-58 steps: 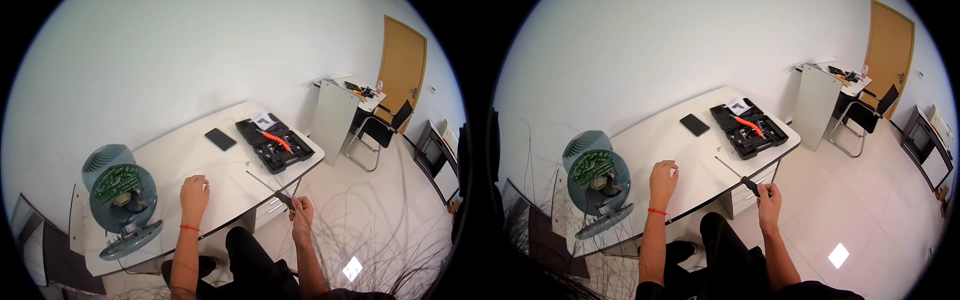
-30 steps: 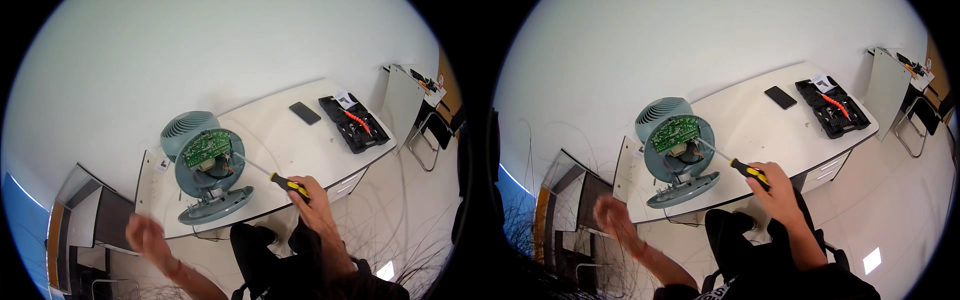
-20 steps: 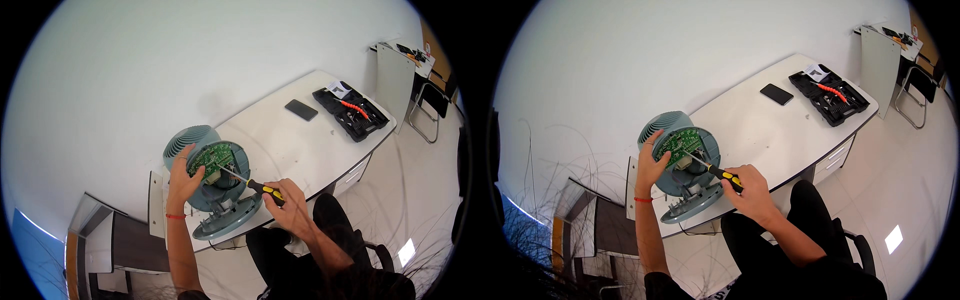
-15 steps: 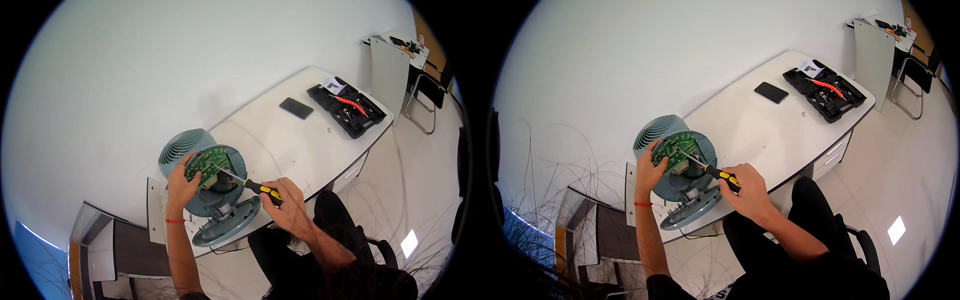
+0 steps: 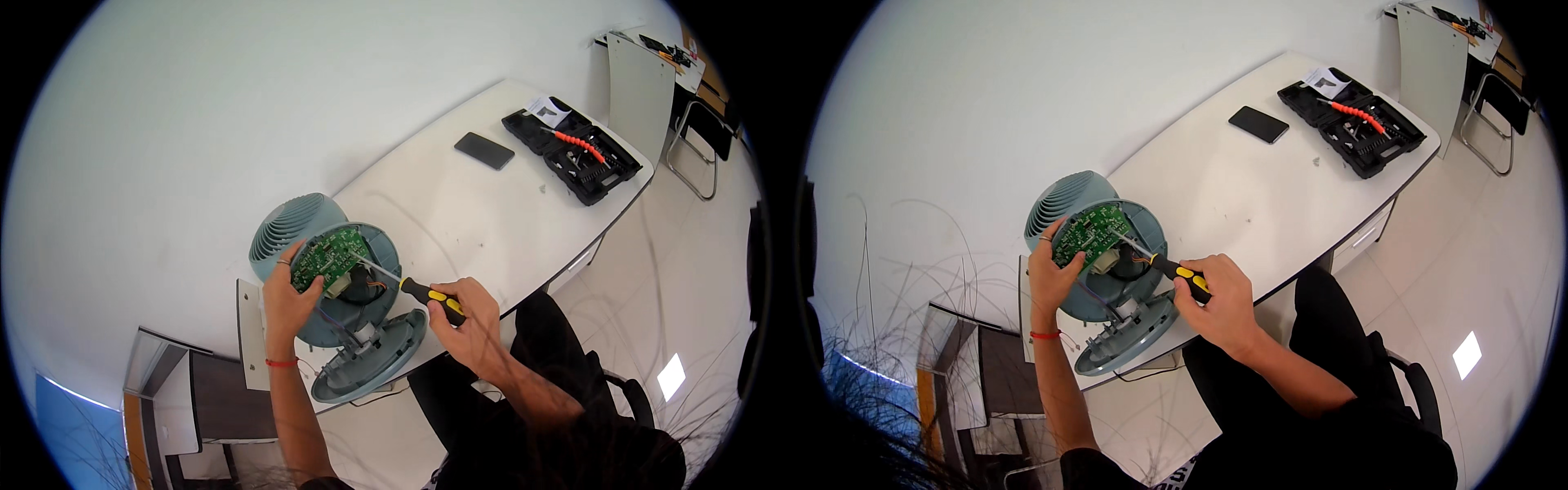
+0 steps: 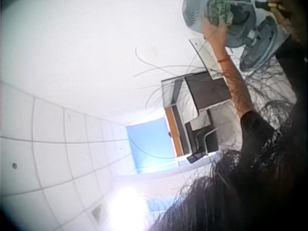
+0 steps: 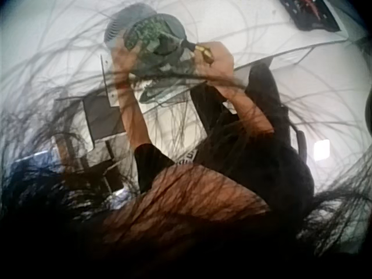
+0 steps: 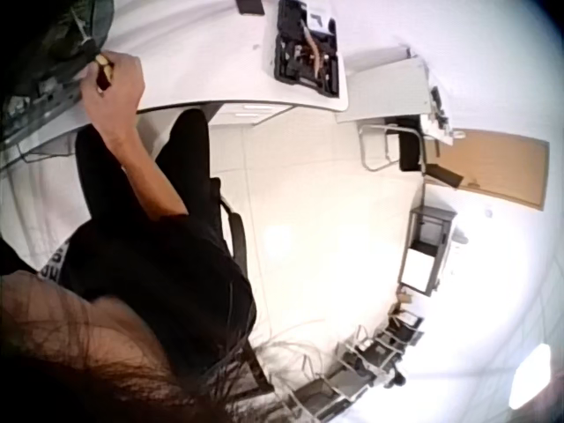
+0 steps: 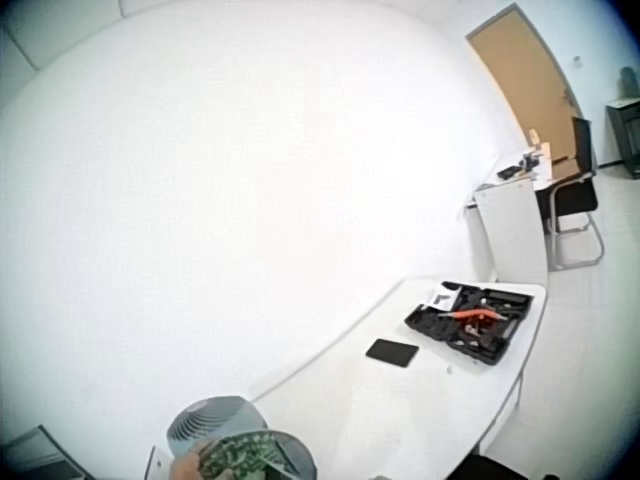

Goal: The person uses a screwdriver to remove screws from the base of a teal-colored fan. They then lift the circuit board out of the fan housing and place it on the table.

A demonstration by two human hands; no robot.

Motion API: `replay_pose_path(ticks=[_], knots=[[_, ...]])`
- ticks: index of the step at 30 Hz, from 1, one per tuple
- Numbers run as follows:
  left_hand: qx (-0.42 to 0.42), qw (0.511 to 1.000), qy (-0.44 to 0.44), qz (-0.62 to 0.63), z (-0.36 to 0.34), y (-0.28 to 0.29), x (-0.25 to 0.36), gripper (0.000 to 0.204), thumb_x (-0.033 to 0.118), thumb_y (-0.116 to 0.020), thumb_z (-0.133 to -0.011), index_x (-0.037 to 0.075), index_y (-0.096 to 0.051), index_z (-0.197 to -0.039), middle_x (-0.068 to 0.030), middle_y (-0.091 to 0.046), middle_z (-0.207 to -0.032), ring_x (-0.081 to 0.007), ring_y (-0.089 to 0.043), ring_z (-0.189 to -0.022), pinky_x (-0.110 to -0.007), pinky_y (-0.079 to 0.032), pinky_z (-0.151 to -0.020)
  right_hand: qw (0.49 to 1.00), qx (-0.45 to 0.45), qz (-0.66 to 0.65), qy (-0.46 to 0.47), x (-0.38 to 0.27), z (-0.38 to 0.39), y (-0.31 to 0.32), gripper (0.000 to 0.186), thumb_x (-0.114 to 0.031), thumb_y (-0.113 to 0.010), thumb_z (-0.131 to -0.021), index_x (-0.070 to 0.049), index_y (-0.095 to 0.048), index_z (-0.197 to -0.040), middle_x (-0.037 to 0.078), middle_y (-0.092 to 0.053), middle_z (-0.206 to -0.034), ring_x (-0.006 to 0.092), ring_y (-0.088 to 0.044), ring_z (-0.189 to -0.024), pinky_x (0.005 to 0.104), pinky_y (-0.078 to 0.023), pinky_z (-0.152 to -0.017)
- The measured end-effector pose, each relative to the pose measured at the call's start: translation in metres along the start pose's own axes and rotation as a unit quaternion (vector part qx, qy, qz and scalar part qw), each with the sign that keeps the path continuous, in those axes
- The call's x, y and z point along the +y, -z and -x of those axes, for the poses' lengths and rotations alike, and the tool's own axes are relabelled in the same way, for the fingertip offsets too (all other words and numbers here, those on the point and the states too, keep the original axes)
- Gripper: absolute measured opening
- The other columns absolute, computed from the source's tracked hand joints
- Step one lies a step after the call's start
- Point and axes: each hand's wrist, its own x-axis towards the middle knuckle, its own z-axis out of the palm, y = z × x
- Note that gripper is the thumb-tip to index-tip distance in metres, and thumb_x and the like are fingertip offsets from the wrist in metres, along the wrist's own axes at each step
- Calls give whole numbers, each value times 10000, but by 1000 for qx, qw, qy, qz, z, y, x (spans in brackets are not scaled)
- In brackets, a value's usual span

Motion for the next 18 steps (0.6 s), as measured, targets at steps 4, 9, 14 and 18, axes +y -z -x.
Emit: replay_pose_path(ticks=[4,9,14,18], knots=[[-3,1000,8,-8,0,1,5,614,2,-763,-818,26,-586,-1405,-152,-736,-1195,-217,-723,-1086,-333,-559,-945,1000,15,-6,-22,5,2,1,208,-55,-769,-827,9,-697,-1011,128,-669,-848,295,-619,-733,380,-504,-657],[-8,1000,25,-3,0,6,13,592,-6,-775,-819,12,-598,-1384,-168,-723,-1211,-253,-718,-1102,-355,-552,-956,1000,8,-15,-23,11,0,1,202,-59,-768,-832,9,-693,-1008,131,-674,-857,306,-635,-750,381,-516,-677],[-6,999,45,-14,0,2,11,582,-14,-767,-830,16,-597,-1386,-163,-723,-1210,-244,-716,-1096,-351,-553,-948,999,2,-18,-30,11,-2,4,203,-60,-770,-838,13,-691,-1010,140,-675,-862,312,-645,-762,382,-521,-683],[-7,999,44,-2,-1,3,18,581,-18,-768,-829,24,-602,-1384,-157,-729,-1193,-234,-722,-1070,-349,-559,-931,999,-2,-19,-31,12,-2,5,213,-63,-774,-837,12,-692,-1019,144,-678,-871,310,-644,-760,379,-523,-682]])
